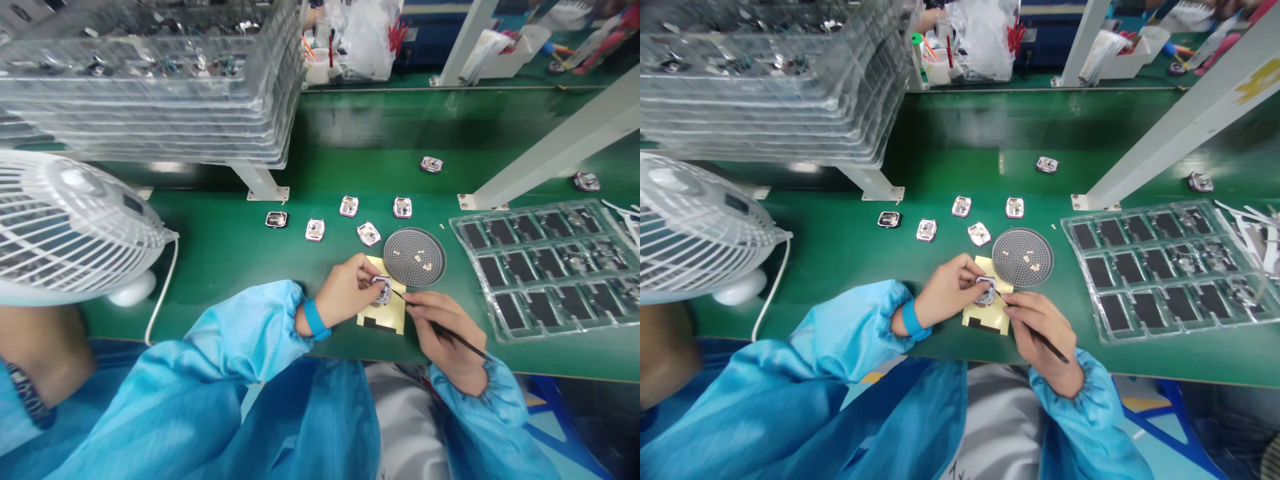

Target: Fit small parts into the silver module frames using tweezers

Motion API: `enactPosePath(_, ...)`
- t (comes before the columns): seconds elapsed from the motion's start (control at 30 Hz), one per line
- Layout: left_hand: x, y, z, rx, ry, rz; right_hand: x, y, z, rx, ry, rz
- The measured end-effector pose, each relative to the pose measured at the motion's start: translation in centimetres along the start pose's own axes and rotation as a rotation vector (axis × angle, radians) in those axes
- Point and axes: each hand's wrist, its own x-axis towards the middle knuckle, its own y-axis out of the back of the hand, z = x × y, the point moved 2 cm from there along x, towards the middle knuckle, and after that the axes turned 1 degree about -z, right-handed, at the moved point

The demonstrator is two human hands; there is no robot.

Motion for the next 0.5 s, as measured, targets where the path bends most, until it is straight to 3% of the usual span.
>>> enactPosePath(0.5, 0.05, 0.01, -0.26, 0.013, -0.013, -0.004, 0.12, -0.14, 0.07, 0.015, 0.001, 0.006)
